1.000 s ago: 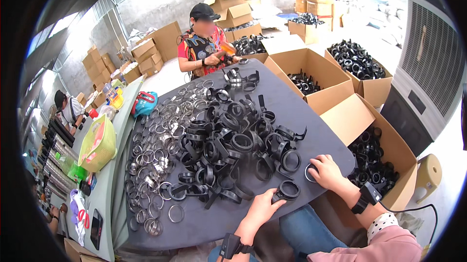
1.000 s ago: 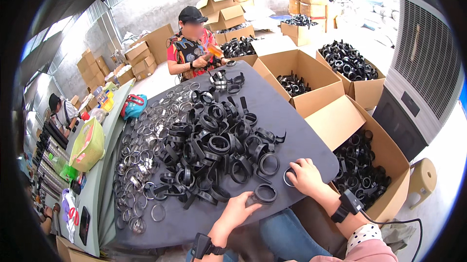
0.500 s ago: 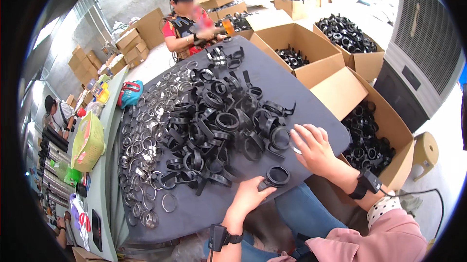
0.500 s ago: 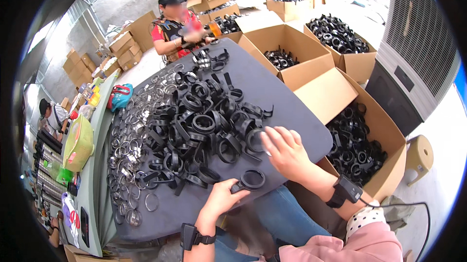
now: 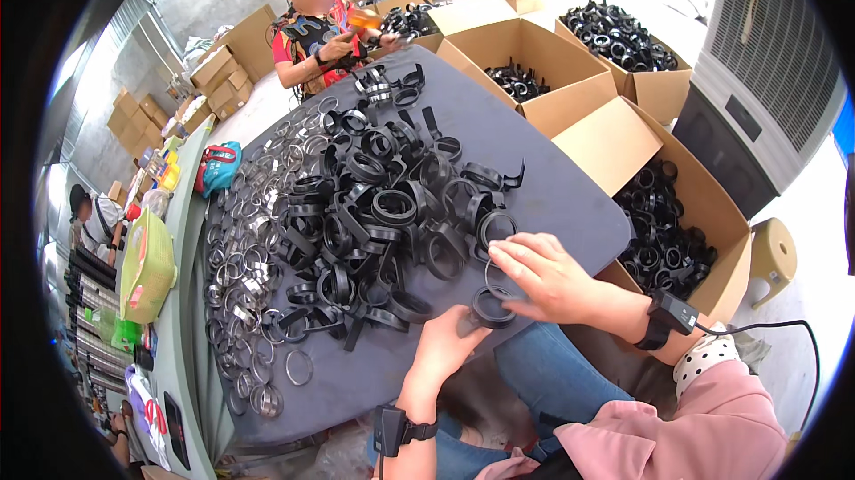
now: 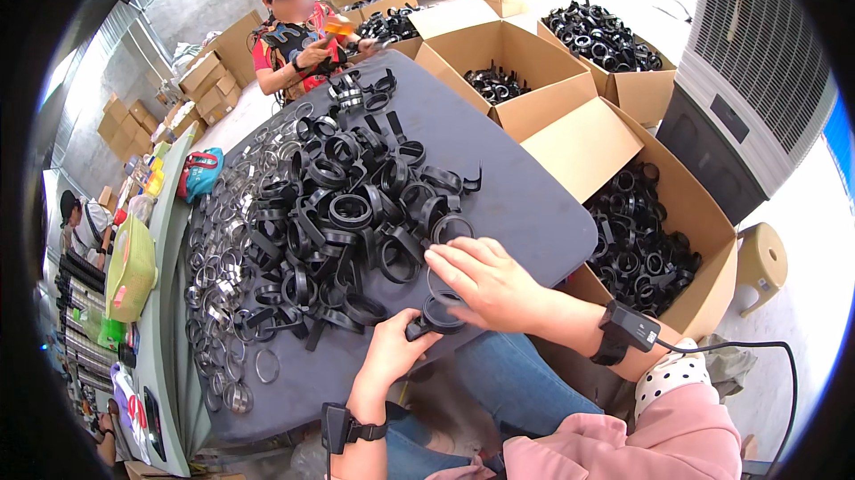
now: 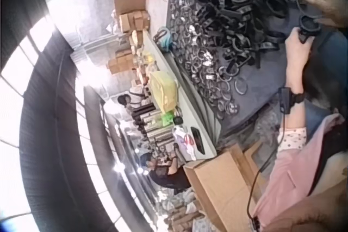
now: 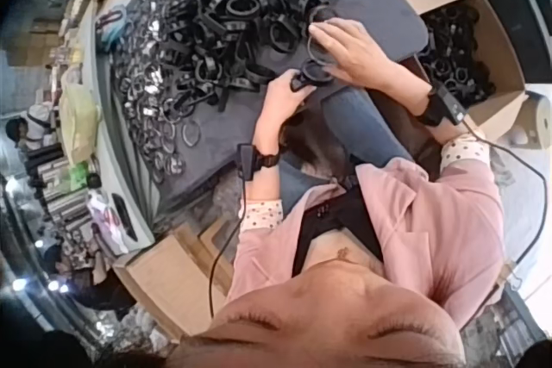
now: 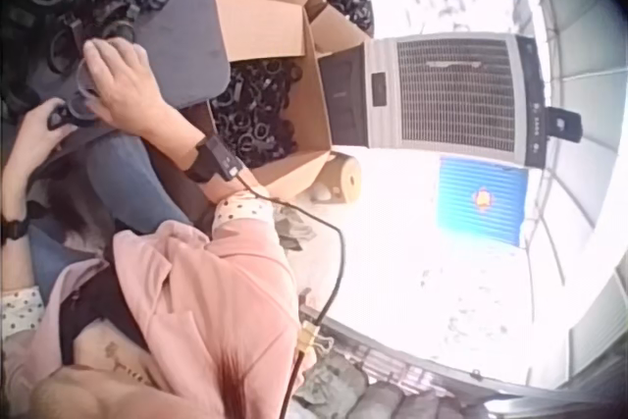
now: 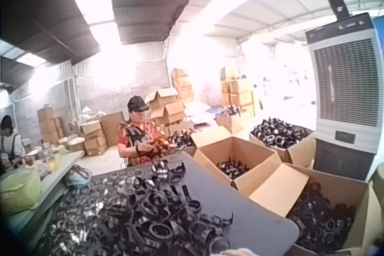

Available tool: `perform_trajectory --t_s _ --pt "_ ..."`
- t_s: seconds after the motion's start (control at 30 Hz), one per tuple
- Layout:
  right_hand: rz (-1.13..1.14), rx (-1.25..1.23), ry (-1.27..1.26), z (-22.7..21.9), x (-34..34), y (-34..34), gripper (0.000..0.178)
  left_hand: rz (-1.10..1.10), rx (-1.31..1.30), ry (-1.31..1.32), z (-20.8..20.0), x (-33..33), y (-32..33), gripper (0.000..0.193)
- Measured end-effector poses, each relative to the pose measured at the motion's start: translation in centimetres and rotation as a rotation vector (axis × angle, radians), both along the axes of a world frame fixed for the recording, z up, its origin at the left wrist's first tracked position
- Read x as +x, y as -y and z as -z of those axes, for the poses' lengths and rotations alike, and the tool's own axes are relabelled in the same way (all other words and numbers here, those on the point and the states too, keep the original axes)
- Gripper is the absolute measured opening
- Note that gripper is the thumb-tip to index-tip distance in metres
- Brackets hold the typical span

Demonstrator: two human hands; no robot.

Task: Assembling black plastic components with metal rings in a factory setting.

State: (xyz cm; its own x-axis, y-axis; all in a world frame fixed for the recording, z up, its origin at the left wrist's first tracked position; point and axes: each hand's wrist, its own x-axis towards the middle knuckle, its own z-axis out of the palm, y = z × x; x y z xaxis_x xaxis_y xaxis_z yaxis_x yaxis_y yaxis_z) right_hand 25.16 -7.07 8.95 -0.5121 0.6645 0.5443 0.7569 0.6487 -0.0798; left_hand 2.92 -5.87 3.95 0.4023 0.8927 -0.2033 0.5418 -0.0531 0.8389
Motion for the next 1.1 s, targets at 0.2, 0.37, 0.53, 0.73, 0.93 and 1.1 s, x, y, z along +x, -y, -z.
perform_trajectory --t_s 0.2,0.37,0.53,0.73,0.93,1.1 --pt "-0.1 -0.415 -0.292 6.3 -1.0 1.0 0.068 0.103 0.174 -0.1 1.5 0.0 -0.1 0.028" --pt "-0.132 -0.451 -0.28 7.5 -2.0 0.8 0.063 0.099 0.183 -0.121 1.2 0.0 0.1 0.03" --pt "-0.168 -0.491 -0.266 7.5 -2.1 0.5 0.061 0.113 0.225 -0.152 1.2 -0.1 0.3 0.03" --pt "-0.173 -0.475 -0.253 7.7 -2.0 0.3 0.061 0.119 0.259 -0.156 1.3 0.0 0.2 0.031" --pt "-0.164 -0.483 -0.227 8.2 -2.1 0.3 0.062 0.125 0.308 -0.173 1.8 0.1 0.4 0.031" --pt "-0.117 -0.474 -0.176 8.0 -2.6 0.5 0.064 0.146 0.311 -0.198 1.7 0.0 0.2 0.032"
